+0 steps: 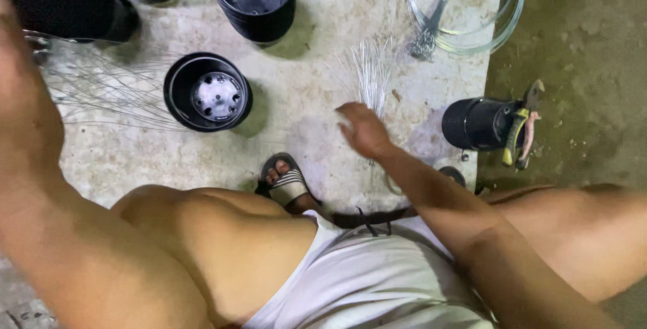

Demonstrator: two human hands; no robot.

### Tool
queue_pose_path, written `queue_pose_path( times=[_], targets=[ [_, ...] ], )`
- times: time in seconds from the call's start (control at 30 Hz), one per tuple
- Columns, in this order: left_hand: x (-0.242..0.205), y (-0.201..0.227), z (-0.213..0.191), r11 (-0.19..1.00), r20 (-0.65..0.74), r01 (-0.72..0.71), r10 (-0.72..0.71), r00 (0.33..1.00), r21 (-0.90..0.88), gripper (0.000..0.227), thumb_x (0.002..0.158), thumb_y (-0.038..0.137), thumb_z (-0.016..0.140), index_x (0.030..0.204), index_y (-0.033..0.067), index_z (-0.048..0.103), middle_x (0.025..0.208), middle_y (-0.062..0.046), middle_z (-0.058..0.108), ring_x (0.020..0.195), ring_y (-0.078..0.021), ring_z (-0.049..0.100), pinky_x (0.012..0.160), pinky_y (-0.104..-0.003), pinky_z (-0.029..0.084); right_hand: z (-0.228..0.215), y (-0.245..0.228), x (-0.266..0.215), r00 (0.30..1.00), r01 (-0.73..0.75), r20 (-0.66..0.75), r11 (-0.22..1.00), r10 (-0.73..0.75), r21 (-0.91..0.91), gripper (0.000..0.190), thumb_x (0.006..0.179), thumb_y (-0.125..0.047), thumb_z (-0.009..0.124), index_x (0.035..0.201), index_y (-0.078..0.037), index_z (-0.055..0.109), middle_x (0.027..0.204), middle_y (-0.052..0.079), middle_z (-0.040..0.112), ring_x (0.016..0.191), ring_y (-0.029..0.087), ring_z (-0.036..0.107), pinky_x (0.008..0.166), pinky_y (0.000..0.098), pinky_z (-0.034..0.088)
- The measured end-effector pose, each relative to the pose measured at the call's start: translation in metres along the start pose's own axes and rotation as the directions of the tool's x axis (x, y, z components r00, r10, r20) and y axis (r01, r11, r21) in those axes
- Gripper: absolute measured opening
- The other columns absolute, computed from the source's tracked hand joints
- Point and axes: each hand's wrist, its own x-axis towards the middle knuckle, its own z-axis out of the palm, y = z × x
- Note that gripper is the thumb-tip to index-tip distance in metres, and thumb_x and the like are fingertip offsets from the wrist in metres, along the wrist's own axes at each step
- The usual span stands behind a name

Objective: The person sits on the floor and repeatedly inserts thin metal wires through holes in the bottom of black cylindrical containers. They pull the wires through and arrange them inside the cylinders, handling the containers and wires by hand.

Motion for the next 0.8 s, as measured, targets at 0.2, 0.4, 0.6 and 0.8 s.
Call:
queue_pose_path(
  times=[0.2, 0.4, 0.6, 0.8],
  targets=[
    [-0.013, 0.019, 0.027, 0.996, 0.046, -0.087, 0.089, 0.995, -0.025, 0.027, 0.108, 0.021, 0.068, 0.123, -0.0018, 0.066, 0.11, -0.014, 0.071, 0.097, -0.0291, 0.068, 0.083, -0.04, 0.053, -0.025, 0.153, -0.053, 0.749, -0.657, 0.08, 0.723, 0.657, 0.215, 0.012, 0.095, -0.011, 0.066, 0.101, -0.004, 0.073, 0.085, 0.013, 0.075, 0.074, 0.023, 0.072, 0.068, 0.0315, 0.056],
    [-0.016, 0.051, 0.043, 0.963, 0.054, -0.27, 0.271, 0.961, -0.016, 0.024, 0.11, 0.017, 0.066, 0.125, -0.0011, 0.064, 0.112, -0.014, 0.069, 0.101, -0.0292, 0.067, 0.086, -0.039, 0.053, 0.007, 0.162, -0.086, 0.759, -0.316, 0.527, 0.924, 0.383, -0.216, 0.015, 0.093, -0.024, 0.069, 0.095, -0.011, 0.076, 0.085, 0.016, 0.075, 0.08, 0.031, 0.07, 0.071, 0.0445, 0.055],
    [-0.017, 0.1, 0.046, 0.794, 0.031, -0.589, 0.599, 0.8, -0.149, 0.029, 0.107, 0.006, 0.071, 0.131, -0.0033, 0.057, 0.124, -0.017, 0.061, 0.115, -0.0331, 0.062, 0.096, -0.04, 0.051, 0.016, 0.122, -0.085, 0.687, -0.575, 0.326, 0.76, 0.65, -0.304, 0.02, 0.084, -0.026, 0.068, 0.087, -0.01, 0.08, 0.09, 0.017, 0.074, 0.085, 0.036, 0.071, 0.08, 0.0443, 0.056],
    [-0.017, 0.146, 0.059, 0.751, 0.112, -0.63, 0.656, 0.746, -0.198, 0.041, 0.091, 0.003, 0.081, 0.126, -0.0013, 0.06, 0.129, -0.02, 0.053, 0.119, -0.0392, 0.056, 0.1, -0.045, 0.048, -0.004, 0.129, -0.09, 0.578, -0.757, 0.42, 0.651, 0.7, -0.043, 0.019, 0.087, -0.026, 0.067, 0.083, -0.008, 0.073, 0.081, 0.015, 0.078, 0.078, 0.031, 0.078, 0.078, 0.0402, 0.061]
  ],
)
